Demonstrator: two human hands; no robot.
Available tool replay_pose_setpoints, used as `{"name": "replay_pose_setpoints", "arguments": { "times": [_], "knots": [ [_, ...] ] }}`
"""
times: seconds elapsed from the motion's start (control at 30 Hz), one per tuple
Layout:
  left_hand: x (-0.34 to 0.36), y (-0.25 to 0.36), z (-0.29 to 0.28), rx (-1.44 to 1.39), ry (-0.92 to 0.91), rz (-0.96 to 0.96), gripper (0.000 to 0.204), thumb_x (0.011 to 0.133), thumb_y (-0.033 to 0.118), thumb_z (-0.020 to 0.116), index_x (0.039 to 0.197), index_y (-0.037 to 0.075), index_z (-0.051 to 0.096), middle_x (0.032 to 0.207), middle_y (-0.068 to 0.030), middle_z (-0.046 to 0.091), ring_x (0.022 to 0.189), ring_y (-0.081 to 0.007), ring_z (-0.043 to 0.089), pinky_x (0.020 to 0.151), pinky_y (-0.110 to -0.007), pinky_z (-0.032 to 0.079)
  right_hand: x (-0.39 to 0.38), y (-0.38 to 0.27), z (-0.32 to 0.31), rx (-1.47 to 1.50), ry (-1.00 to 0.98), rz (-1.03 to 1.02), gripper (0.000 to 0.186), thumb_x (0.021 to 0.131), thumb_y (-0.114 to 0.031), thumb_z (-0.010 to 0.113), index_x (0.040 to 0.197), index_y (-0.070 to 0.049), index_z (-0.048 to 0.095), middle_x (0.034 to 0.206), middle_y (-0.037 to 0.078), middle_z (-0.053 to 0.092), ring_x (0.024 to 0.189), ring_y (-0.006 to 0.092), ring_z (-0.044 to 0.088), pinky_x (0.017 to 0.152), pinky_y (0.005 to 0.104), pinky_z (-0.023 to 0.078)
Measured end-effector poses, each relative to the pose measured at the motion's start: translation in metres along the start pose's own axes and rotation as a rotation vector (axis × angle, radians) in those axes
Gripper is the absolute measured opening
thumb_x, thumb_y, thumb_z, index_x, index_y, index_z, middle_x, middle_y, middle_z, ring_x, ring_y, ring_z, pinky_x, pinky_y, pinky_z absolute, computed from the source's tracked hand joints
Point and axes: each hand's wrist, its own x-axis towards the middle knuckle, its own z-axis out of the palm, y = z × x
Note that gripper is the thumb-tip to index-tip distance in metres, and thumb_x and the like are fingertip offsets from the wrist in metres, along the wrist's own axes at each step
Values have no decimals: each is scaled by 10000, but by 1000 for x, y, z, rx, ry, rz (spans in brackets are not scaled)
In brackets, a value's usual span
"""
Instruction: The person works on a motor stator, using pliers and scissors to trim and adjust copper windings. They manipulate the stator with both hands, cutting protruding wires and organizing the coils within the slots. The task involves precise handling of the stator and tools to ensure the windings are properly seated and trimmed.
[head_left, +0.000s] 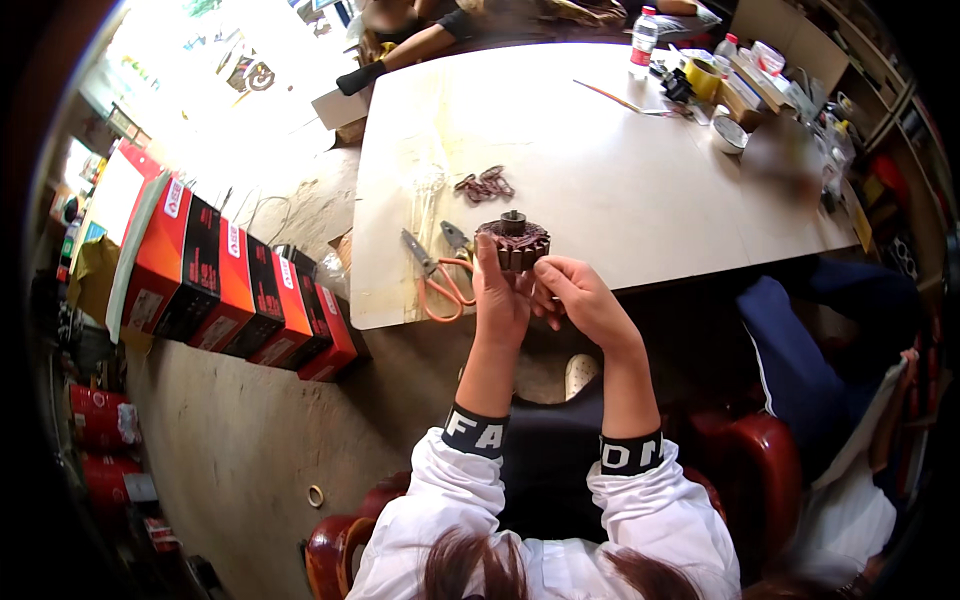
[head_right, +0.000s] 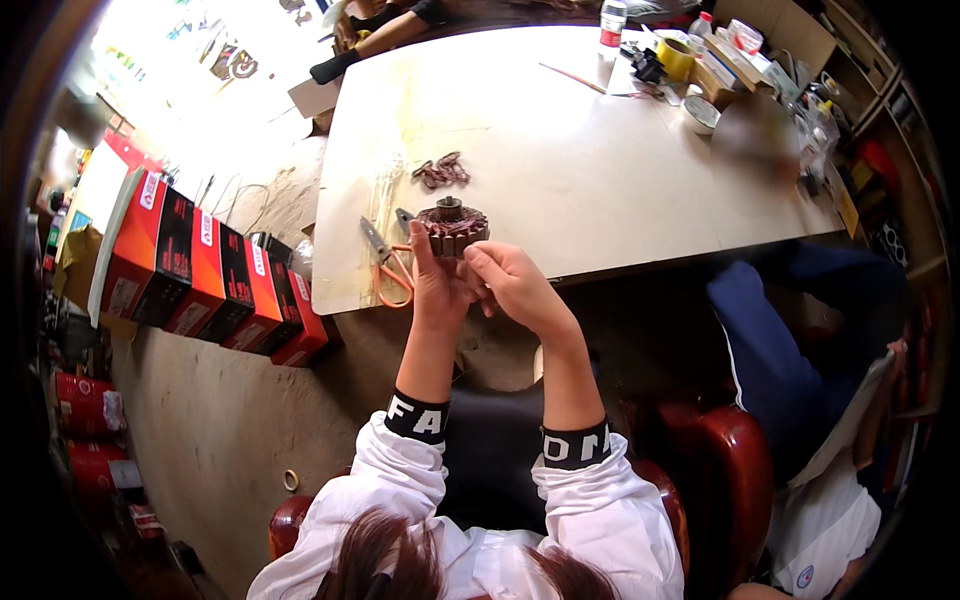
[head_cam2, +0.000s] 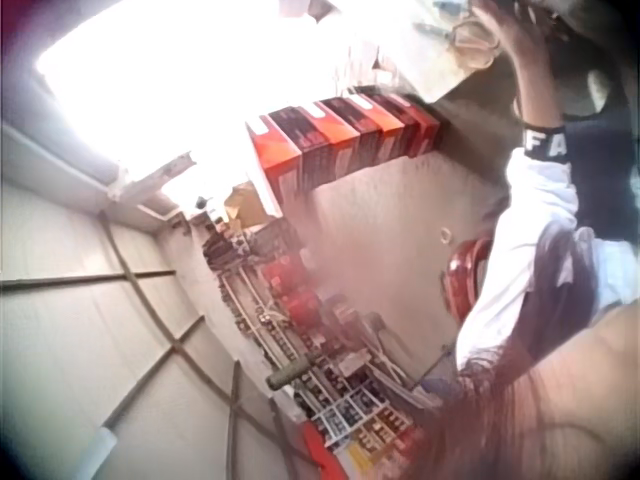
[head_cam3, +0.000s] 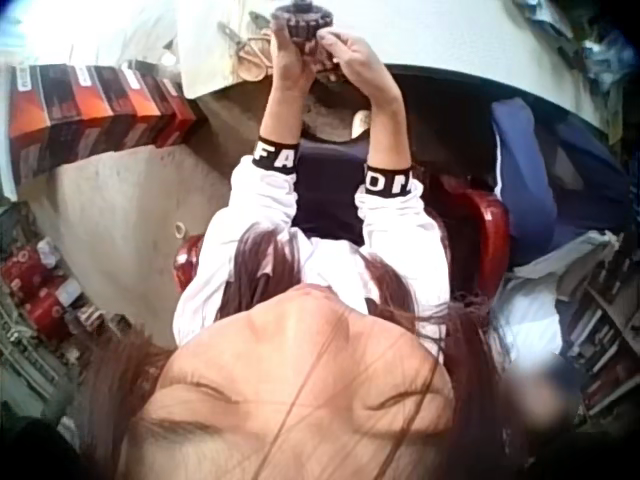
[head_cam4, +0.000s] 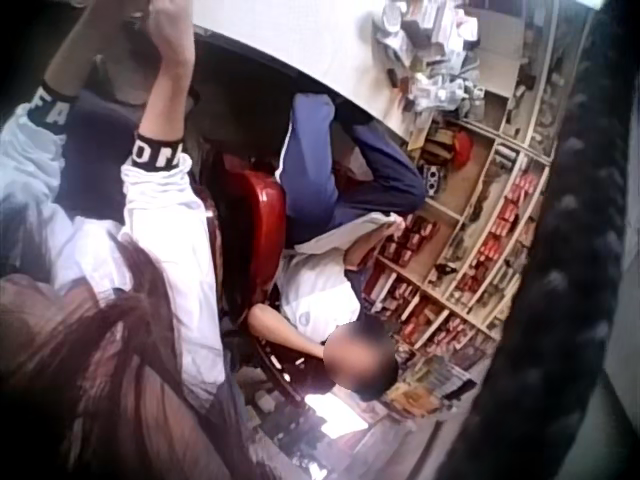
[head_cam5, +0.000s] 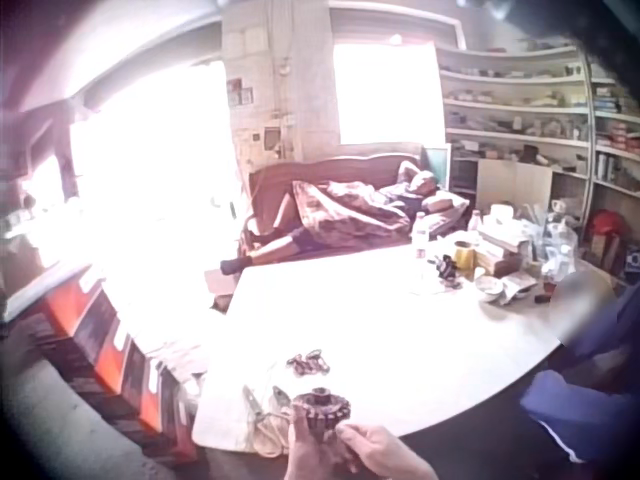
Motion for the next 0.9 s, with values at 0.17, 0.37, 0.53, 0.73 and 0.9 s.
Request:
{"name": "replay_pose_setpoints", "arguments": {
  "times": [0.17, 0.37, 0.53, 0.73, 0.9],
  "knots": [
    [8, 12, 0, -232, 144, 212, 618, 871, 560, 664, 1185, 41, 547, 1059, -134, 660, 960, -267, 667, 861, -421, 587, 0, 7, 17, -49, -137, 189, 325, 1045, -271, 470, 795, -66, 505, 624, -28, 488, 546, 81, 539, 453, 225, 403],
    [12, 40, -12, -416, 12, 143, 635, 857, 571, 678, 1214, 62, 550, 1138, -162, 642, 1032, -325, 652, 946, -483, 558, 6, 3, -6, 56, 555, 33, 340, 1045, -247, 446, 731, -114, 442, 562, -34, 375, 461, 71, 322, 424, 242, 272],
    [10, 45, -17, -201, 160, 229, 629, 859, 550, 690, 1240, 74, 538, 1133, -112, 642, 1028, -279, 658, 850, -410, 604, -4, -15, -46, 499, 925, -475, 347, 1039, -254, 480, 734, -95, 429, 615, 0, 398, 567, 125, 410, 522, 261, 343],
    [8, 43, -13, 45, 123, 334, 577, 894, 511, 673, 1237, 71, 527, 1131, -75, 620, 970, -194, 662, 806, -316, 594, -7, -1, -71, 72, 1262, -397, 216, 991, -224, 560, 919, -20, 570, 881, 87, 620, 838, 200, 597, 773, 297, 480],
    [6, 53, -23, 194, 125, 406, 547, 923, 460, 659, 1241, 51, 483, 1091, -68, 607, 925, -163, 656, 795, -299, 574, 4, 6, -44, -577, 1219, -493, 249, 932, -173, 626, 1093, 14, 594, 1081, 130, 634, 1035, 262, 607, 961, 355, 457]
  ]
}}
